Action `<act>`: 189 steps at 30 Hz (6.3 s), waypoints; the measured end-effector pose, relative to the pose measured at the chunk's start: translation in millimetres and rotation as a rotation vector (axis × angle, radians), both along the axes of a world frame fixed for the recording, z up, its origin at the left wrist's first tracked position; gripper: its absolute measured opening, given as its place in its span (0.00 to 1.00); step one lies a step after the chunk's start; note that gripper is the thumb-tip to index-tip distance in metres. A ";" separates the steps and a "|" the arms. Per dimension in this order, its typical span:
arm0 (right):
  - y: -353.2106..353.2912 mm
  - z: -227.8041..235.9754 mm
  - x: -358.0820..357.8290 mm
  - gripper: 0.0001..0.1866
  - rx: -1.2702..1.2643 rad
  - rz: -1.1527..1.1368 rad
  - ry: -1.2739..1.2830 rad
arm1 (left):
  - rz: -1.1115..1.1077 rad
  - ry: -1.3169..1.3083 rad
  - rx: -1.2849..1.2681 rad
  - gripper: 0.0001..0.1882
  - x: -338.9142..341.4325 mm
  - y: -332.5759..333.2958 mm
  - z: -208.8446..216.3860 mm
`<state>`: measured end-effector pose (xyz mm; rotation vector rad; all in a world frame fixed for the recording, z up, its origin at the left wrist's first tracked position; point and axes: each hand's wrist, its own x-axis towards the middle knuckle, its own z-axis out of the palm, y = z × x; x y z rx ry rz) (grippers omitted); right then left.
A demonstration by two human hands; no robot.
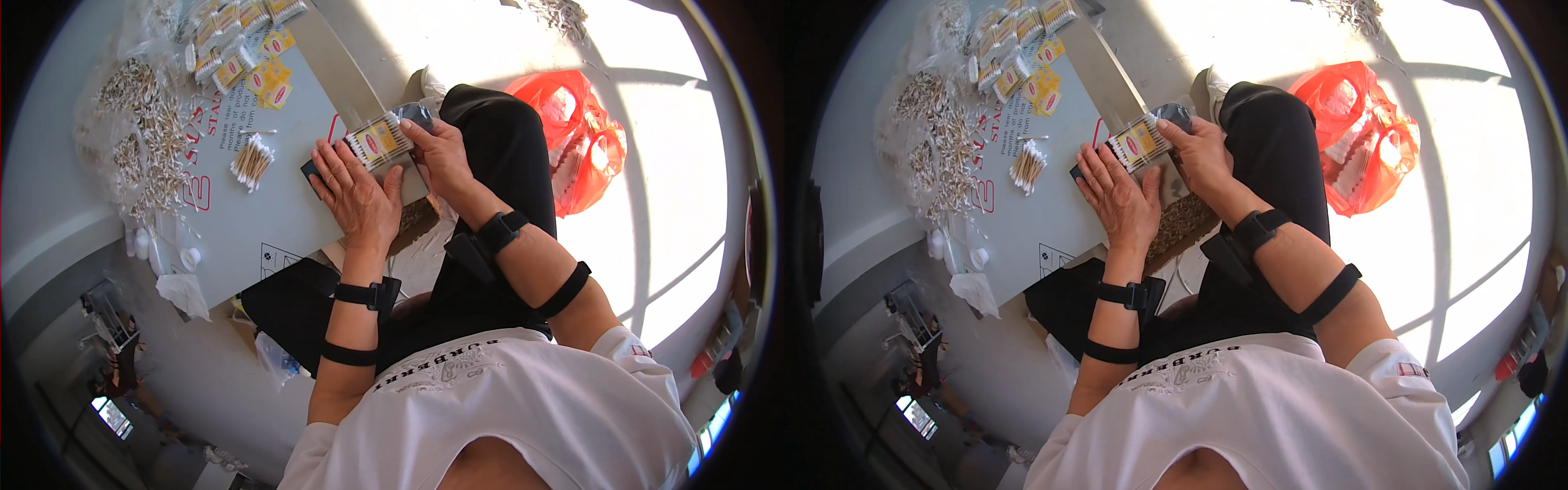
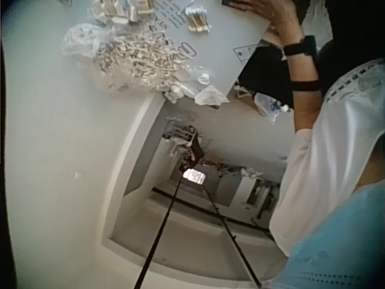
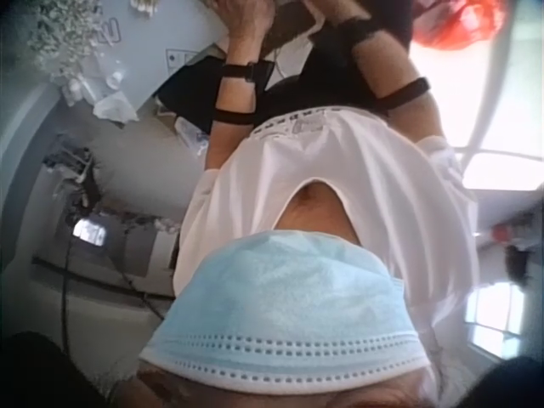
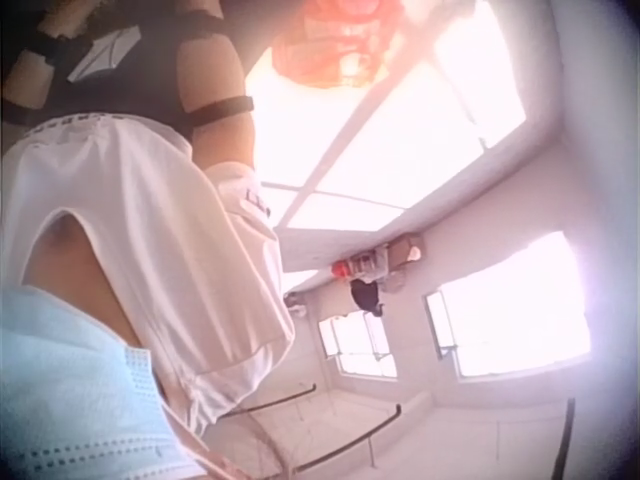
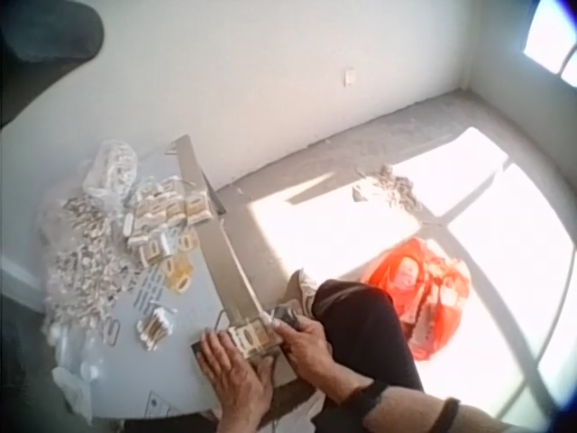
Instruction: Manually counting and placing cotton swabs into small plastic bags and sealing them.
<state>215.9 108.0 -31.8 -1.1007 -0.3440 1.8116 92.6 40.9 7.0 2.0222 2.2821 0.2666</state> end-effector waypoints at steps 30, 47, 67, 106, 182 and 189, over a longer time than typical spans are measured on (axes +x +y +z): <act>21.2 61.4 -142.7 0.09 1.313 0.452 -1.019 | 0.198 -0.219 0.448 0.23 -165.8 -2.8 16.8; 17.8 45.7 -137.6 0.08 1.434 0.628 -1.156 | 0.073 -0.240 0.380 0.30 -163.7 -18.2 19.4; 24.5 56.7 -111.2 0.10 1.323 0.876 -1.019 | -0.086 -0.157 0.022 0.37 -120.4 -44.7 12.1; 28.2 44.9 -119.2 0.05 1.260 0.632 -1.134 | 0.124 -0.132 0.154 0.49 -107.9 -40.6 2.8; 7.7 46.7 -126.6 0.06 1.159 0.474 -1.160 | 0.202 -0.344 0.432 0.17 -115.6 -42.9 -1.7; 9.5 39.2 -128.5 0.05 1.299 0.510 -1.203 | 0.187 -0.366 0.449 0.18 -115.9 -42.1 -0.3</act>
